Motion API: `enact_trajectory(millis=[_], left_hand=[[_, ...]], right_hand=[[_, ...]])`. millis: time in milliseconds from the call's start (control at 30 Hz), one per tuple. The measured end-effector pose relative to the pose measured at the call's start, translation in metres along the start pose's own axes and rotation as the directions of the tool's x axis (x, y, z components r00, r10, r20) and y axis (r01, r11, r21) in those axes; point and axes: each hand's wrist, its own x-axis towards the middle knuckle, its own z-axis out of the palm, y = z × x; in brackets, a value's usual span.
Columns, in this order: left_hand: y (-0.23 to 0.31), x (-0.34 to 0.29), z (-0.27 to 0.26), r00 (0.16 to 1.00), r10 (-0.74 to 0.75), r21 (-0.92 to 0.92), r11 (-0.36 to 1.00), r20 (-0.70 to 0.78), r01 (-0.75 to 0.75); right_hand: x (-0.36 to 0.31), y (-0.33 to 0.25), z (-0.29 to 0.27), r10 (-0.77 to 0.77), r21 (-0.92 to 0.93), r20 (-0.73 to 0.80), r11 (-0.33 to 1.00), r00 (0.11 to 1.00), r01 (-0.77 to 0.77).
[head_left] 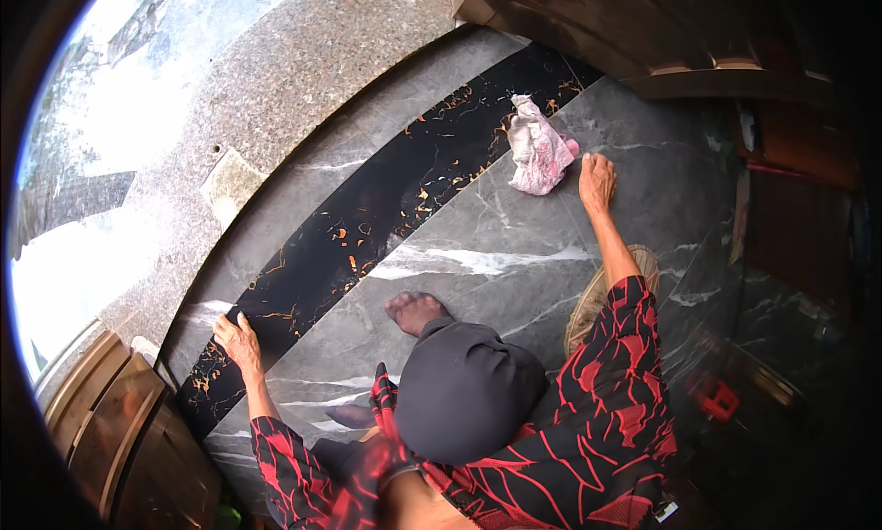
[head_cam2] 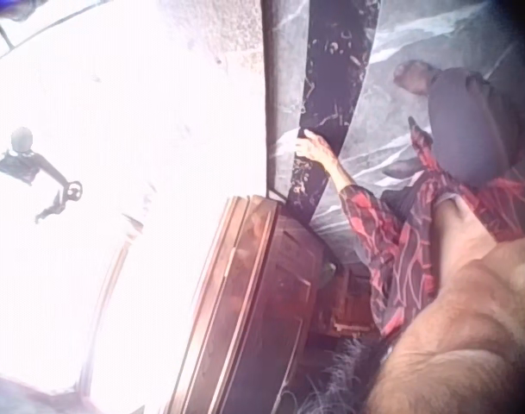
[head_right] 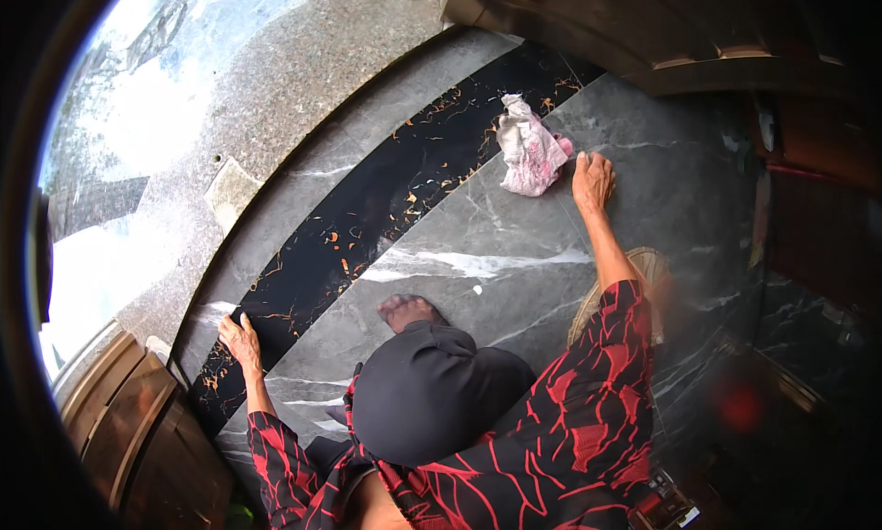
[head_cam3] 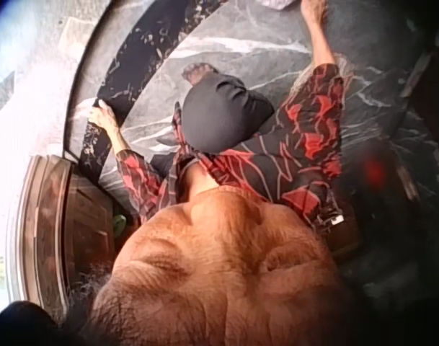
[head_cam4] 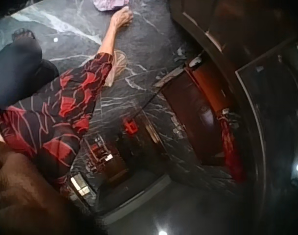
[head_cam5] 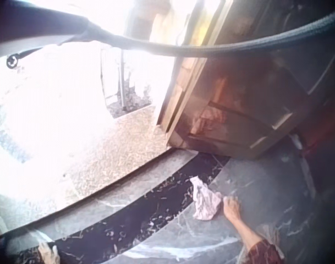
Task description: The person wipes a dark strip on the marble floor by hand with a cloth, then picks up the cloth, walks to a red bucket, and rinses the cloth in the water.
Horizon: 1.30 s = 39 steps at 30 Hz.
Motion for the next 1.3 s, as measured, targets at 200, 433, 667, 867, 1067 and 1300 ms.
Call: enact_trajectory(millis=[200, 433, 667, 867, 1067, 1300], left_hand=[[-0.001, -0.011, -0.016, 1.000, 0.030, -0.002, 1.000, 0.004, -0.030], [0.018, -0.005, -0.023, 0.998, -0.004, 0.051, 0.999, 0.067, 0.001], [0.026, -0.002, -0.010, 0.983, -0.172, 0.071, 0.983, 0.059, 0.167], [-0.012, 0.003, -0.003, 0.999, -0.030, -0.068, 0.997, 0.021, 0.032], [-0.012, -0.023, -0.012, 0.991, -0.036, -0.136, 0.991, -0.131, 0.018], [0.010, -0.019, -0.017, 0.978, 0.045, -0.146, 0.986, -0.202, -0.075]], right_hand=[[-0.019, -0.078, -0.014, -0.783, -0.116, -0.216, 0.614, 0.584, 0.781], [-0.070, -0.105, 0.072, -0.536, -0.096, -0.260, 0.842, 0.803, 0.531], [-0.212, -0.185, 0.095, -0.783, -0.162, -0.248, 0.614, 0.570, 0.772], [-0.232, -0.192, 0.067, -0.878, 0.180, -0.258, 0.365, 0.402, 0.913], [-0.116, -0.035, 0.024, -0.425, 0.315, -0.304, 0.800, 0.853, 0.511], [-0.092, -0.048, 0.070, -0.030, -0.079, -0.300, 0.997, 0.953, 0.007]])
